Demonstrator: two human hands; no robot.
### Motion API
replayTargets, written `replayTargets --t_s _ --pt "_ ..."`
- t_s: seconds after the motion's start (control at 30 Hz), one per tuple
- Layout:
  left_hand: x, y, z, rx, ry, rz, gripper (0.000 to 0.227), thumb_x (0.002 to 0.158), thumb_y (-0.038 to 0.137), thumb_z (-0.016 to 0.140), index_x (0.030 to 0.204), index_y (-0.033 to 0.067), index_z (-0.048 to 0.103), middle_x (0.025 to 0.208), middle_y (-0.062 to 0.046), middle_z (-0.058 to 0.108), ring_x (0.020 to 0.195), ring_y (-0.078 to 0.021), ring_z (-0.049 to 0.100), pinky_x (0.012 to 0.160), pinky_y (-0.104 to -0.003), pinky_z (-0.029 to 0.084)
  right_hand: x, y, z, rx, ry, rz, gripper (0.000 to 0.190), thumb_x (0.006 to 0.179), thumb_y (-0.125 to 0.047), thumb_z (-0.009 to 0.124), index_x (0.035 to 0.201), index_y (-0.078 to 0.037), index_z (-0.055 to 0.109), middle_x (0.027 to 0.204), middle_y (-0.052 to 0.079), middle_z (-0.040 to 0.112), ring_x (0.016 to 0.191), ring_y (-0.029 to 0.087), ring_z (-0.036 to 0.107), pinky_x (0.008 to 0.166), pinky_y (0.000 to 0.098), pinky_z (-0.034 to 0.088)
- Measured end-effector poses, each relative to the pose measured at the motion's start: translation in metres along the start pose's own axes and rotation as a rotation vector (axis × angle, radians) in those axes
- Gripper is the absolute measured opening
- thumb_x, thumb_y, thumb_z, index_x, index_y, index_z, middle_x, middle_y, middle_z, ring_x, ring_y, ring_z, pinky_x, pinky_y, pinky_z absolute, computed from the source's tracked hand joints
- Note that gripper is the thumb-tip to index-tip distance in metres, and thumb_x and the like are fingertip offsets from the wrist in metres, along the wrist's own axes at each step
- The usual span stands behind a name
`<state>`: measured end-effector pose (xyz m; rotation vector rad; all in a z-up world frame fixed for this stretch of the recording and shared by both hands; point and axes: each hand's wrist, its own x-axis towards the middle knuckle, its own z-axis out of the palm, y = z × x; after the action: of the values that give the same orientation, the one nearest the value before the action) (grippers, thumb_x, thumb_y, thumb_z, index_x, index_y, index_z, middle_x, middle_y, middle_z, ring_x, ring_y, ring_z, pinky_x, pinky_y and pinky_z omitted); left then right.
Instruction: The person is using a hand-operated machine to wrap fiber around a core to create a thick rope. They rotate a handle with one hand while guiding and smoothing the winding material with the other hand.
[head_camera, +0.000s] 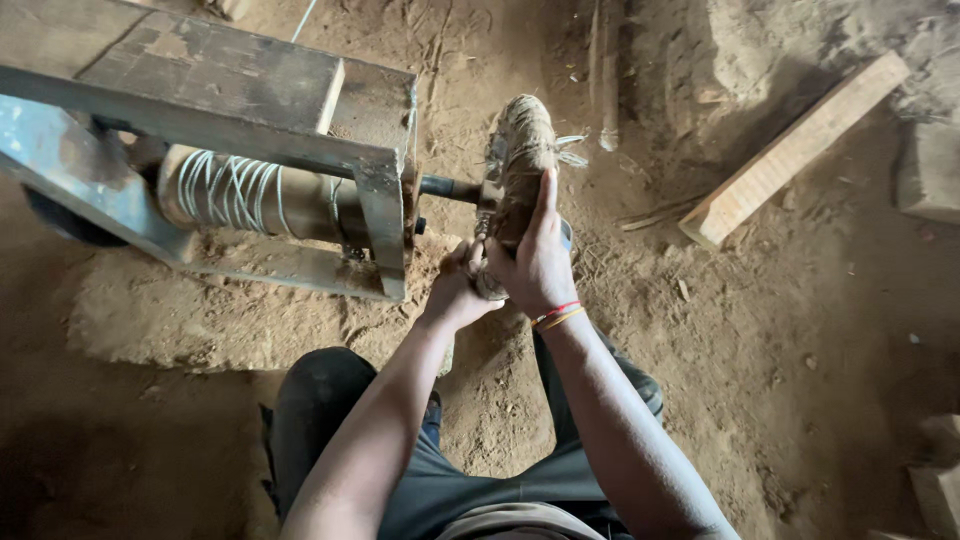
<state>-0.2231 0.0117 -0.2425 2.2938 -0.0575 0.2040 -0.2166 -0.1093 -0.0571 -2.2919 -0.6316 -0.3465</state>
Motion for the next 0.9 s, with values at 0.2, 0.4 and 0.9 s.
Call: replayTargets --t_s 0.2,0.4,0.9 --pt "-0.001 0.002 -0.004 -0.231 -0.062 -0.068 0.106 0.061 0.039 0.092 0.15 0.0124 0.042 0.144 -0.014 0.059 0.134 -0.0324 0.059 0.113 -0.039 0.049 0.002 -0.011 -0.004 -0.042 -0.031 0.144 0.118 0.081 -0.02 0.077 0.162 -0.005 -0.006 0.131 0.037 0.058 0.108 0.052 0.065 0.087 0.0511 0.057" --pt "0.0 0.011 -0.008 -0.166 -0.049 -0.096 0.137 0.065 0.04 0.097 0.159 0.0052 0.004 0.155 -0.026 0.04 0.136 -0.0414 0.047 0.111 -0.042 0.043 0.014 -0.014 -0.006 -0.129 -0.014 0.132 0.12 0.08 -0.028 0.082 0.161 -0.006 -0.004 0.121 0.034 0.066 0.099 0.05 0.07 0.081 0.0518 0.058" --pt "-0.013 0.04 -0.03 -0.631 -0.009 0.044 0.096 0.069 0.017 0.09 0.152 0.0063 0.043 0.136 -0.015 0.07 0.125 -0.0291 0.068 0.11 -0.037 0.052 0.059 0.013 -0.016 -0.151 -0.138 0.139 0.117 0.082 -0.031 0.077 0.162 -0.001 -0.004 0.103 0.031 0.073 0.092 0.049 0.071 0.08 0.0505 0.058"
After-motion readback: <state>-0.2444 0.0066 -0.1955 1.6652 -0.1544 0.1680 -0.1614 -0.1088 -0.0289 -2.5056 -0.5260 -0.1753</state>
